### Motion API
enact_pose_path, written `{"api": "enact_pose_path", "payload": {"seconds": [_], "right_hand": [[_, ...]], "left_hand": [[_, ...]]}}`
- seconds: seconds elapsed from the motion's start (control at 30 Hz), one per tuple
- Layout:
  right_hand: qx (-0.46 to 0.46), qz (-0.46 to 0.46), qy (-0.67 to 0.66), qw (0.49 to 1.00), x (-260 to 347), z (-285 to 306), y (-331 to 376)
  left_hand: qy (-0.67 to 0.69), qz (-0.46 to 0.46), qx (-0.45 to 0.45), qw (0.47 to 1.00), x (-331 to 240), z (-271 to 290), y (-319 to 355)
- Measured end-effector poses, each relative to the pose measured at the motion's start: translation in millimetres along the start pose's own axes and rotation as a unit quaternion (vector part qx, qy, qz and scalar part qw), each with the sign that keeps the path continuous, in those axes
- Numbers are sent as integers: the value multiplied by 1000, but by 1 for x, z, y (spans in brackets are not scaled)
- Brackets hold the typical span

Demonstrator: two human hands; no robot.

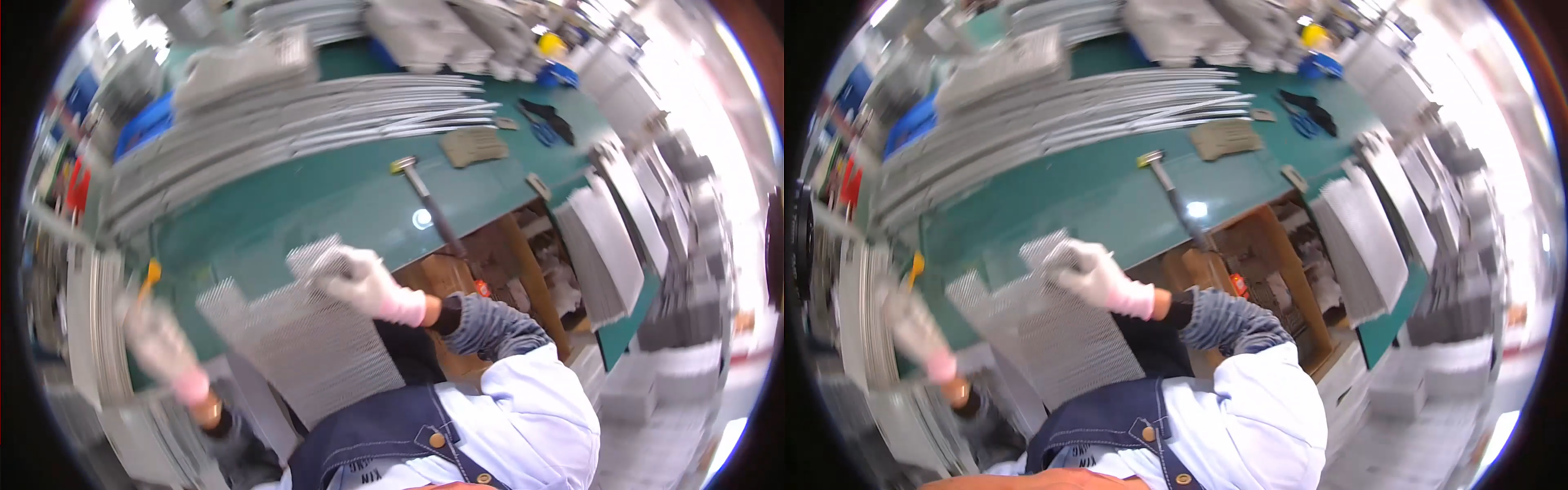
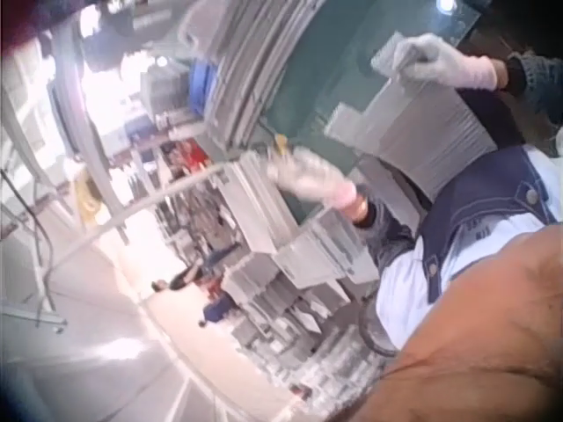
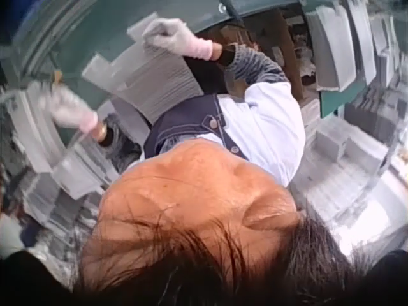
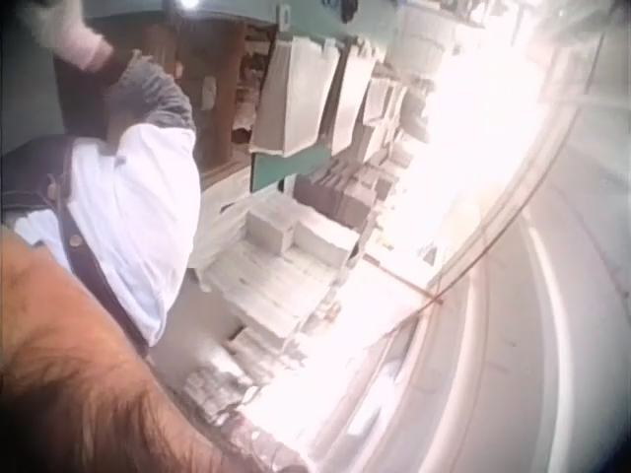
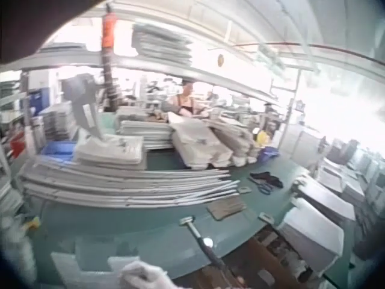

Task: Assembling industrial metal mesh filters into frames using manual and power tools.

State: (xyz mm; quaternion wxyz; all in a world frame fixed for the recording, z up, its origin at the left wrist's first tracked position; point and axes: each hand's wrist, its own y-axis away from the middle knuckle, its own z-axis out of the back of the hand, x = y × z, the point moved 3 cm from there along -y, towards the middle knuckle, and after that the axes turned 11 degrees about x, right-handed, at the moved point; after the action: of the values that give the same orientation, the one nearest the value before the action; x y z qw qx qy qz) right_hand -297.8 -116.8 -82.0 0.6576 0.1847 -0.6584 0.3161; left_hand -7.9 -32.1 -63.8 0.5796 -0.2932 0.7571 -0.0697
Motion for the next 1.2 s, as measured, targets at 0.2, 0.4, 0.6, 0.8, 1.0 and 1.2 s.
{"api": "enact_pose_path", "payload": {"seconds": [0.2, 0.4, 0.6, 0.8, 1.0, 1.2], "right_hand": [[38, 56, -43, 997, 13, 9, 7], [-247, -216, 540, 775, -16, 308, 38], [-344, -498, 524, 599, -31, 449, 106], [-232, -168, 272, 919, -44, 281, 37], [42, -168, -178, 969, -69, 59, -13], [-26, -180, -221, 958, -70, 19, -15]], "left_hand": [[-487, -20, 418, 767, -8, -134, -19], [-415, 299, 374, 774, 62, -129, -47], [-459, 276, 411, 737, 121, -124, -47], [-522, 121, 411, 737, 116, -123, -45], [-522, 122, 405, 741, 109, -125, -32], [-629, -113, 133, 758, 57, -53, -32]]}}
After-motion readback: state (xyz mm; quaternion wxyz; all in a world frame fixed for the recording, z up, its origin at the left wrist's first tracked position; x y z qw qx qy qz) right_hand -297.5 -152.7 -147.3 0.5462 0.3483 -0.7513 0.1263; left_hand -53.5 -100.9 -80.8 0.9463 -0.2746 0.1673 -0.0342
